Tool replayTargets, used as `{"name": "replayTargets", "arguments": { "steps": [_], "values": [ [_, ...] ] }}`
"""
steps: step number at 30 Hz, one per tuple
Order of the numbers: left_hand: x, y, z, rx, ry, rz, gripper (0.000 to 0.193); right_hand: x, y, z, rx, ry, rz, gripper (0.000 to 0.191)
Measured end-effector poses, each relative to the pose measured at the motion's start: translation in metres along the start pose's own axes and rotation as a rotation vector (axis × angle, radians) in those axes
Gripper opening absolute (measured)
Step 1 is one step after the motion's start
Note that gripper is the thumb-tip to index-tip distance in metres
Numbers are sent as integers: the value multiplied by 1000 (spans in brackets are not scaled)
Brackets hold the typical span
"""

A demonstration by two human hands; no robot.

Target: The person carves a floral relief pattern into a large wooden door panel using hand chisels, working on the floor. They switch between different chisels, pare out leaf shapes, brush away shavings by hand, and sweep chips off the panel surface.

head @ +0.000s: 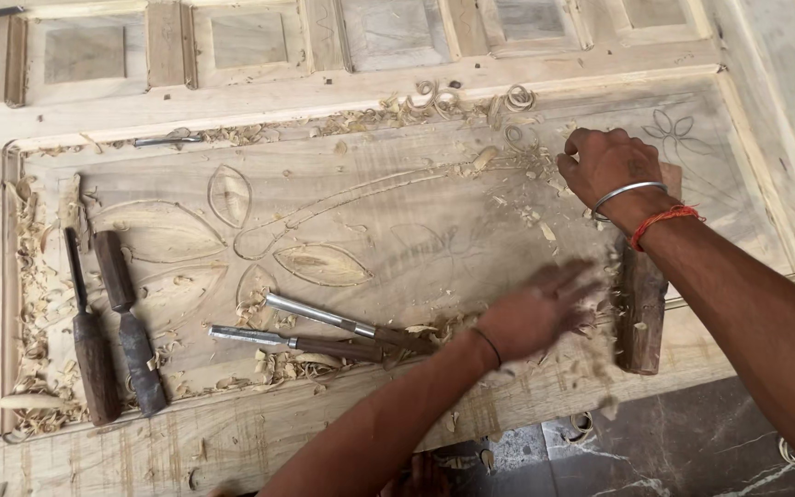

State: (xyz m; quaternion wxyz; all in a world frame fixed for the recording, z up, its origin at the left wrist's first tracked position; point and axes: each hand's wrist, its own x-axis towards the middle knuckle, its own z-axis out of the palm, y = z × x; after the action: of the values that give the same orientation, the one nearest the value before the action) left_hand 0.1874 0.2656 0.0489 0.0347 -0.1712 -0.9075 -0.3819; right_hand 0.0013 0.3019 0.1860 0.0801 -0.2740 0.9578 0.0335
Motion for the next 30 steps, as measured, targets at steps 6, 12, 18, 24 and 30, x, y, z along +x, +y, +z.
{"name": "replayTargets", "arguments": {
  "steps": [6, 12, 18, 24, 30],
  "values": [
    [9, -137, -96, 575, 23, -573, 82, 8, -15, 11, 0, -21, -75, 38],
    [-17, -72, -55, 460, -245, -194, 60, 20, -40, 19, -35, -91, -128, 40],
    [-82, -13, -37, -40, -192, 47, 49, 25, -58, 27, 0, -120, -168, 36],
    [-216, -3, -212, 262, -134, -245, 50, 27, -62, 35, 10, -101, -238, 36],
    [-467, 47, -21, 720, 338, -1078, 77, 30, -53, 43, -6, -159, -185, 37]
  ]
}}
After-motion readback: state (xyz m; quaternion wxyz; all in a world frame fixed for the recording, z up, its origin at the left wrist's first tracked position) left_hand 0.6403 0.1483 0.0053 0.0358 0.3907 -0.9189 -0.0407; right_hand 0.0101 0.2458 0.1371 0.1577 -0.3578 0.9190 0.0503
